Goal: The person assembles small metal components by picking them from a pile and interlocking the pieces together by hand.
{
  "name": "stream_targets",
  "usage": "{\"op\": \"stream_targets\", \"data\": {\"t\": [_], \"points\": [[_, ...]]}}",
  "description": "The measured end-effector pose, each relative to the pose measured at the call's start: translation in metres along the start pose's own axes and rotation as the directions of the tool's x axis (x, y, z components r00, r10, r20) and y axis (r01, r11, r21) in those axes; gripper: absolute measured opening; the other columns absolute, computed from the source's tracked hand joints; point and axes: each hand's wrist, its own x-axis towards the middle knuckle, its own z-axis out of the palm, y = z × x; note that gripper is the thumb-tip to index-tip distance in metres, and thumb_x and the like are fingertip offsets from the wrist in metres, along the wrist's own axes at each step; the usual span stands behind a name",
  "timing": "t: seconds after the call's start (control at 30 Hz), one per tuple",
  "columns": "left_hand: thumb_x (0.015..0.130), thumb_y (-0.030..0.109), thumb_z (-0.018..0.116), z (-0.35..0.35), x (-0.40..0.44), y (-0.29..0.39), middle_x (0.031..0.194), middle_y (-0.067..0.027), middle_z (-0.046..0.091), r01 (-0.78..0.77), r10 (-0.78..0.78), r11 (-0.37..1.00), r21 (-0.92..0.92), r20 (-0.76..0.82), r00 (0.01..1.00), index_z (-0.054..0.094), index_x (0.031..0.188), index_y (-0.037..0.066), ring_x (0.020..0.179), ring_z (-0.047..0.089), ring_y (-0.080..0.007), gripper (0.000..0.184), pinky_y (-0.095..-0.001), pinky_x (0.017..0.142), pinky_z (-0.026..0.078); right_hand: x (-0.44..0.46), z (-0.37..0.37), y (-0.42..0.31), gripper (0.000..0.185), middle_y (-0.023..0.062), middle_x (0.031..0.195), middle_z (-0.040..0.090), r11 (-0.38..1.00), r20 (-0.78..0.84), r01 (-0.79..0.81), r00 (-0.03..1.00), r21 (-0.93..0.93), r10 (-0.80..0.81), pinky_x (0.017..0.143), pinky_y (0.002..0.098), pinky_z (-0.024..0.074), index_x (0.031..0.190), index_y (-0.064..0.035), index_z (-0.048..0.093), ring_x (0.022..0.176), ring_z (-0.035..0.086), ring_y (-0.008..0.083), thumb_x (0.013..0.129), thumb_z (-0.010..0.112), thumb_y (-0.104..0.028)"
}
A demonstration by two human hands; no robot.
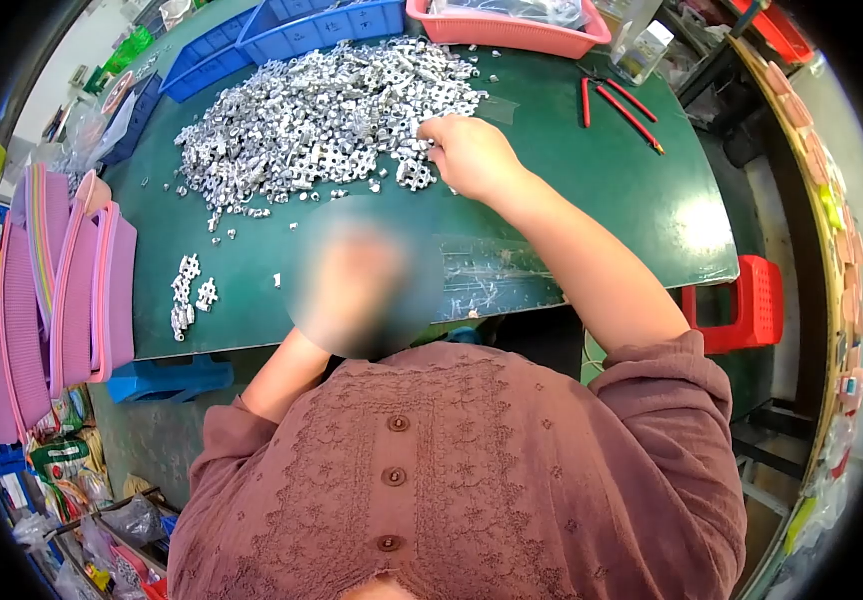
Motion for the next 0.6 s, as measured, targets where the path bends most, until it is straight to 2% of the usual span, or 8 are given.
{"op": "stream_targets", "data": {"t": [0.17, 0.27, 0.37, 0.43, 0.47, 0.53, 0.57, 0.6], "points": [[0.076, 0.009, 0.065, -0.004, -0.003, -0.007, 0.058, 0.0012, 0.05, 0.023, -0.023, 1.0, 0.017, -0.011, 1.0, 0.06, 0.079, 0.002, 0.051, 0.042, -0.0046, 0.009, -0.0196, 0.047, 0.036, 0.011, 0.008, 0.011, 0.017, 0.0109, 0.092, 0.059, 0.995, 0.082, 0.066, 0.995, -0.076, -0.06, 0.077, 0.0387, 0.045, 0.092, -0.0097, 0.061, 0.088, 0.056, 0.0296, 0.076, 0.054, -0.009], [0.076, 0.011, 0.066, -0.011, -0.003, -0.017, 0.057, 0.0022, 0.05, -0.009, 0.01, 0.994, 0.108, -0.008, 1.0, 0.06, 0.08, 0.003, 0.051, 0.042, -0.0041, 0.01, -0.0196, 0.047, 0.036, 0.014, 0.009, 0.016, 0.015, 0.0107, 0.088, 0.06, 0.997, 0.101, 0.065, 0.993, -0.05, -0.059, 0.076, 0.0379, 0.0454, 0.089, -0.0086, 0.06, 0.085, 0.056, 0.0313, 0.076, 0.053, -0.008], [0.077, 0.011, 0.066, -0.017, -0.002, -0.018, 0.059, 0.003, 0.05, -0.013, 0.014, 0.988, 0.156, -0.005, 1.0, 0.061, 0.082, 0.003, 0.052, 0.041, -0.0032, 0.011, -0.019, 0.048, 0.035, 0.013, 0.005, 0.018, 0.01, 0.0092, 0.079, 0.06, 0.999, 0.077, 0.046, 0.996, -0.007, -0.045, 0.069, 0.0345, 0.0468, 0.087, -0.0069, 0.058, 0.077, 0.059, 0.0262, 0.077, 0.055, -0.008], [0.076, 0.011, 0.067, -0.018, 0.0, -0.016, 0.06, 0.0033, 0.051, 0.025, -0.023, 0.994, 0.107, -0.021, 1.0, 0.061, 0.082, 0.003, 0.053, 0.041, -0.003, 0.011, -0.0186, 0.048, 0.035, 0.008, 0.0, 0.018, 0.009, 0.0074, 0.075, 0.06, 0.951, 0.101, -0.059, 0.994, 0.302, 0.03, 0.065, 0.0308, 0.0471, 0.088, -0.0055, 0.057, 0.072, 0.059, 0.0199, 0.079, 0.057, -0.008], [0.076, 0.01, 0.067, -0.018, 0.002, -0.012, 0.061, 0.0035, 0.051, 0.04, -0.038, 0.998, 0.045, -0.047, 0.998, 0.061, 0.082, 0.003, 0.053, 0.041, -0.0028, 0.011, -0.0184, 0.048, 0.035, 0.004, -0.002, 0.016, 0.009, 0.0064, 0.074, 0.06, 0.888, 0.124, -0.113, 0.99, 0.446, 0.063, 0.063, 0.029, 0.0472, 0.088, -0.0048, 0.057, 0.069, 0.059, 0.0168, 0.08, 0.058, -0.007], [0.076, 0.009, 0.067, -0.017, 0.006, -0.003, 0.062, 0.0038, 0.052, 0.065, -0.072, 0.995, -0.082, -0.095, 0.993, 0.061, 0.082, 0.003, 0.054, 0.041, -0.0024, 0.011, -0.0178, 0.049, 0.035, -0.004, -0.006, 0.004, 0.009, 0.0056, 0.076, 0.06, 0.528, 0.244, -0.267, 0.963, 0.807, 0.114, 0.062, 0.0259, 0.0468, 0.09, -0.0037, 0.056, 0.068, 0.057, 0.0121, 0.081, 0.058, -0.007], [0.076, 0.009, 0.067, -0.016, 0.009, -0.001, 0.063, 0.004, 0.052, 0.057, -0.07, 0.991, -0.123, -0.103, 0.992, 0.061, 0.082, 0.002, 0.054, 0.041, -0.0023, 0.01, -0.0175, 0.049, 0.035, -0.01, -0.007, 0.0, 0.01, 0.0052, 0.077, 0.06, 0.283, 0.31, -0.331, 0.944, 0.9, 0.116, 0.061, 0.0244, 0.0466, 0.091, -0.0032, 0.055, 0.068, 0.056, 0.0098, 0.082, 0.059, -0.007], [0.076, 0.008, 0.067, -0.014, 0.012, 0.001, 0.063, 0.0041, 0.052, 0.05, -0.069, 0.985, -0.163, -0.111, 0.991, 0.061, 0.082, 0.002, 0.055, 0.041, -0.0022, 0.01, -0.0173, 0.049, 0.035, -0.015, -0.004, -0.002, 0.011, 0.006, 0.081, 0.061, 0.18, 0.33, -0.336, 0.942, 0.924, 0.066, 0.062, 0.0236, 0.0469, 0.093, -0.0028, 0.054, 0.067, 0.056, 0.0102, 0.084, 0.057, -0.007]]}}
